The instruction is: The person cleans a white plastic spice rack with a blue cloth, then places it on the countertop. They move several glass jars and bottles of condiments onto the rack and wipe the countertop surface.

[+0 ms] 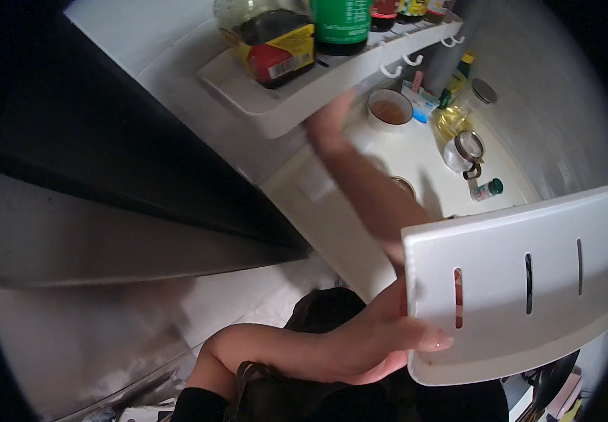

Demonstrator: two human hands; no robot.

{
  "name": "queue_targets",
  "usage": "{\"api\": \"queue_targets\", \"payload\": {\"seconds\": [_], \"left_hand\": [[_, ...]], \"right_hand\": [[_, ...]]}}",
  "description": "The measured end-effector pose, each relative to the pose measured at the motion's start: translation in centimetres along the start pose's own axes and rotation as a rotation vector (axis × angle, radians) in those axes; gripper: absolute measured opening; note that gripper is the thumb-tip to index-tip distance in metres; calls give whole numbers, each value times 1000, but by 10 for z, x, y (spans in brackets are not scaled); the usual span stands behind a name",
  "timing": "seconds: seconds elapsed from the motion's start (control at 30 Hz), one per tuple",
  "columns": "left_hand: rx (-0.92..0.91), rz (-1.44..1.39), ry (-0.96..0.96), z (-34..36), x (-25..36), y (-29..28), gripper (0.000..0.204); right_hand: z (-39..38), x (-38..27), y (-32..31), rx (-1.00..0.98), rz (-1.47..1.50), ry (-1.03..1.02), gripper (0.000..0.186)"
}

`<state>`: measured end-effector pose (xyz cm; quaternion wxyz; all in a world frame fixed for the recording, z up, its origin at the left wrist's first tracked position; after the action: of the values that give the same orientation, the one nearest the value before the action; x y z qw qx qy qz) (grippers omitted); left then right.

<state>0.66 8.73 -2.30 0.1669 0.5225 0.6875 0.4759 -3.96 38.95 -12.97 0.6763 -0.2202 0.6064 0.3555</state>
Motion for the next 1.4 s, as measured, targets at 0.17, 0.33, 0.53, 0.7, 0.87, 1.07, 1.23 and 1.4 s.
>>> {"api": "queue_targets", "payload": {"seconds": [0.17,0.33,0.53,0.7,0.87,1.07,1.23,1.4], "left_hand": [[-62,3,32,9,-3,15,68],[-60,37,-53,10,-14,19,71],[-45,-16,15,2,0,4,79],[39,3,42,-6,8,-13,79],[-67,-36,36,3,7,-1,73],[-141,-50,15,5,5,6,66],[-104,32,-27,2,6,8,75],[-32,-22,38,-5,16,-13,77]], "right_hand": [[-71,-22,-11,-368,1,66,41],[-17,4,-18,-293,389,495,31],[139,54,-34,57,-39,248,31],[99,38,-26,128,-35,334,28],[-8,32,-15,-21,-35,131,25],[-15,57,-24,-160,242,620,17],[128,99,-40,50,21,454,20],[127,124,-12,58,262,891,38]]}}
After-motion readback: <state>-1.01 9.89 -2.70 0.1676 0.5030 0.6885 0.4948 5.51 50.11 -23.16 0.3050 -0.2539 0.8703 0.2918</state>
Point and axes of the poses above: each hand's wrist, its own z-axis towards the middle knuckle, its own y-axis out of the palm, x = y × z, the point moved 8 cm from there along z, towards the middle knuckle, and after that the axes turned 13 degrees about x, right-handed, at the moved point
